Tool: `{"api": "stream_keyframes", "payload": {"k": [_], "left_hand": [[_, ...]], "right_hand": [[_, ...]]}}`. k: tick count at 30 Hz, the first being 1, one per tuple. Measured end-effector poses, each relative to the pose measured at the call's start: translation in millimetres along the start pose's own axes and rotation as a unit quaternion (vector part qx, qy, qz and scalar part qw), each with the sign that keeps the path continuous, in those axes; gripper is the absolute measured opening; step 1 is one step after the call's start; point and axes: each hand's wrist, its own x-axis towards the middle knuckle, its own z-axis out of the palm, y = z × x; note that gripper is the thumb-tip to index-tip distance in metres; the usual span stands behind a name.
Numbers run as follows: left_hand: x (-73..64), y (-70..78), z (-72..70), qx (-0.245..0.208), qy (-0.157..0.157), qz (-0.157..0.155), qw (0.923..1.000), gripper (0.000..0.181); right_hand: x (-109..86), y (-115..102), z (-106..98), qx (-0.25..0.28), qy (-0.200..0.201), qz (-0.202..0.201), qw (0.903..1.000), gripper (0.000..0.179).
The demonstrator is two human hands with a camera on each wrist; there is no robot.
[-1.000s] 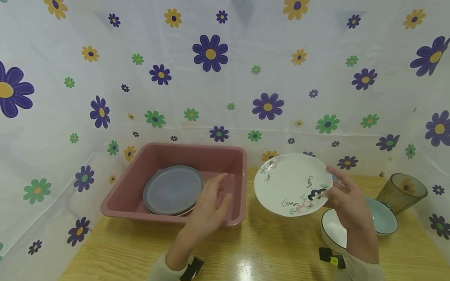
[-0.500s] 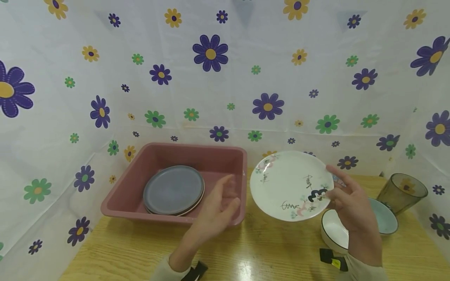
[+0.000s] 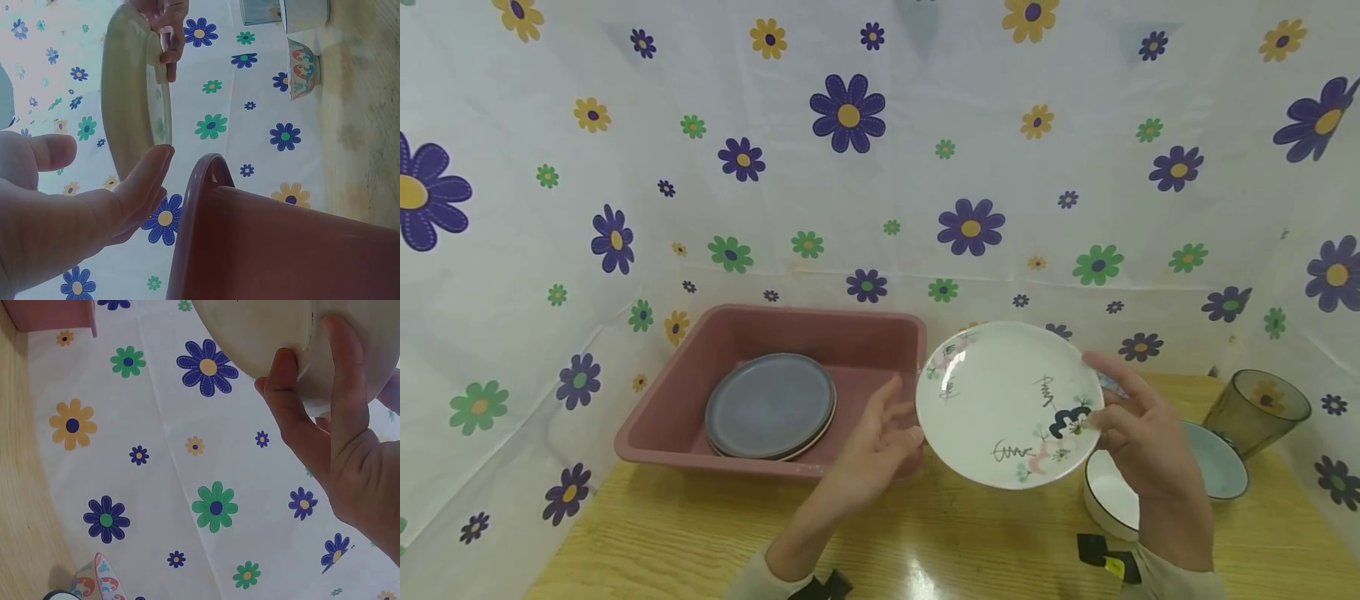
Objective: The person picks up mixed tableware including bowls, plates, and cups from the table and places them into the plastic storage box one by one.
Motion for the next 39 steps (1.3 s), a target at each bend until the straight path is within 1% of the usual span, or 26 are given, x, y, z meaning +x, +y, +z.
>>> {"api": "stream_keyframes", "payload": {"k": [2, 4, 7, 9, 11, 16, 18, 21, 23, 26, 29, 32, 36, 39], "left_hand": [[1.1, -1.2, 0.2, 0.005, -0.004, 0.006, 1.0000, 0.071], [2.4, -2.9, 0.2, 0.009, -0.012, 0.018, 0.9997, 0.068], [3.9, -4.6, 0.1, -0.016, -0.038, 0.034, 0.9986, 0.062], [4.4, -5.3, 0.2, -0.039, -0.049, 0.035, 0.9974, 0.059], [5.0, -5.5, 0.3, -0.058, -0.051, 0.025, 0.9967, 0.058], [5.2, -5.7, 1.1, -0.083, -0.028, -0.016, 0.9960, 0.058], [5.0, -5.5, 1.0, -0.097, -0.028, -0.026, 0.9945, 0.056], [5.8, -4.9, 0.4, -0.117, -0.036, -0.029, 0.9920, 0.052], [6.9, -4.8, -0.3, -0.130, -0.046, -0.032, 0.9899, 0.051], [8.4, -5.0, -1.3, -0.154, -0.061, -0.039, 0.9854, 0.050], [8.7, -5.4, -2.7, -0.169, -0.076, -0.050, 0.9813, 0.051], [8.2, -6.2, -4.6, -0.169, -0.085, -0.061, 0.9800, 0.052], [7.8, -6.8, -6.8, -0.176, -0.096, -0.059, 0.9780, 0.056], [8.1, -5.6, -7.8, -0.199, -0.114, -0.055, 0.9718, 0.064]], "right_hand": [[1.5, 1, 0, 0.006, -0.023, -0.009, 0.9997, 0.065], [2.4, 2, 1, 0.001, -0.032, -0.009, 0.9995, 0.066], [2.9, 3, 4, -0.011, -0.028, 0.004, 0.9996, 0.068], [2.7, 3, 6, -0.021, -0.020, 0.014, 0.9995, 0.068], [2.5, 3, 7, -0.024, -0.021, 0.022, 0.9993, 0.068], [2.0, 2, 9, -0.011, -0.038, 0.026, 0.9989, 0.069], [2.2, 2, 10, -0.003, -0.049, 0.024, 0.9985, 0.070], [3.1, 2, 10, 0.007, -0.069, 0.020, 0.9974, 0.071], [3.5, 3, 10, 0.022, -0.086, 0.014, 0.9959, 0.071], [4.2, 3, 9, 0.038, -0.103, 0.011, 0.9939, 0.073], [4.3, 4, 9, 0.040, -0.107, 0.011, 0.9934, 0.074], [3.8, 5, 9, 0.033, -0.106, 0.011, 0.9937, 0.074], [3.4, 6, 8, 0.026, -0.108, 0.014, 0.9937, 0.074], [3.5, 6, 7, 0.028, -0.115, 0.017, 0.9928, 0.074]]}}
